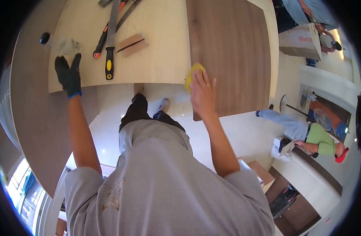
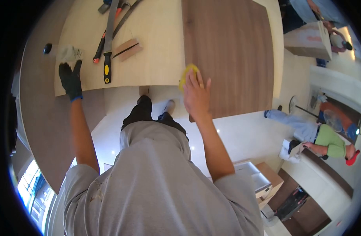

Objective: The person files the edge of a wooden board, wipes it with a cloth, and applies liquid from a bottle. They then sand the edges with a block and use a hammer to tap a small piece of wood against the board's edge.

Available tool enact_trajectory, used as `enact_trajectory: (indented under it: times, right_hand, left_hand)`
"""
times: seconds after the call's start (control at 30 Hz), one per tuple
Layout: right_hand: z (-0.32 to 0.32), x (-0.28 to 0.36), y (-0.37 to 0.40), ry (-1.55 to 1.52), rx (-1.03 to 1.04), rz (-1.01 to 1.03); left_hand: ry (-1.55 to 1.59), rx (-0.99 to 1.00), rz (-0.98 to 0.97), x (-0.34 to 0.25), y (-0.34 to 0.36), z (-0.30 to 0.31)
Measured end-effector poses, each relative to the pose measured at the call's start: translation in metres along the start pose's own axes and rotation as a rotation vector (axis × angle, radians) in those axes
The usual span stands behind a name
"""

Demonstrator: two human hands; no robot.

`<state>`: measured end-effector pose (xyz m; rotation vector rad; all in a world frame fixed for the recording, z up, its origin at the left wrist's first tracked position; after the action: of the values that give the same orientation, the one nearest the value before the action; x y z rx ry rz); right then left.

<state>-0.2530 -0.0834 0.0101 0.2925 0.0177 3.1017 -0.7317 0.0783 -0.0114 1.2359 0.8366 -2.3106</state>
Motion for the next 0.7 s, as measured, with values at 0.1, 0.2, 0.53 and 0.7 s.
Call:
enact_trajectory:
  times: [0.1, 0.2, 0.53, 0.7]
  right_hand:
    - [0.0, 0.0, 0.016, 0.016, 0.0, -0.031]
    - [-0.003, -0.001, -0.048, 0.033, -0.078, 0.017]
    - [-0.009, -0.006, -0.1, 0.063, -0.137, 0.029]
    - [-0.012, -0.008, -0.13, 0.096, -0.122, 0.024]
  left_hand:
    - [0.028, 0.028, 0.045, -0.011, 0.054, 0.035]
    - [-0.02, 0.03, 0.114, -0.009, 0.091, 0.049]
    - [-0.138, 0.092, -0.191, -0.102, 0.099, 0.046]
    - [-0.039, 0.259, -0.171, -0.119, 0.126, 0.036]
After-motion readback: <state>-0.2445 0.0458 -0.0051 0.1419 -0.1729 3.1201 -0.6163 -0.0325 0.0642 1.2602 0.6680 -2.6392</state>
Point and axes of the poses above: each hand's wrist, its own y-axis away from the middle knuckle, its own z-axis out of the back of the hand, x = y × z, the point moved 6 cm from there along -y, towards the middle knuckle, and after that the axes turned 8 degrees about -x, right-handed, at the moved point
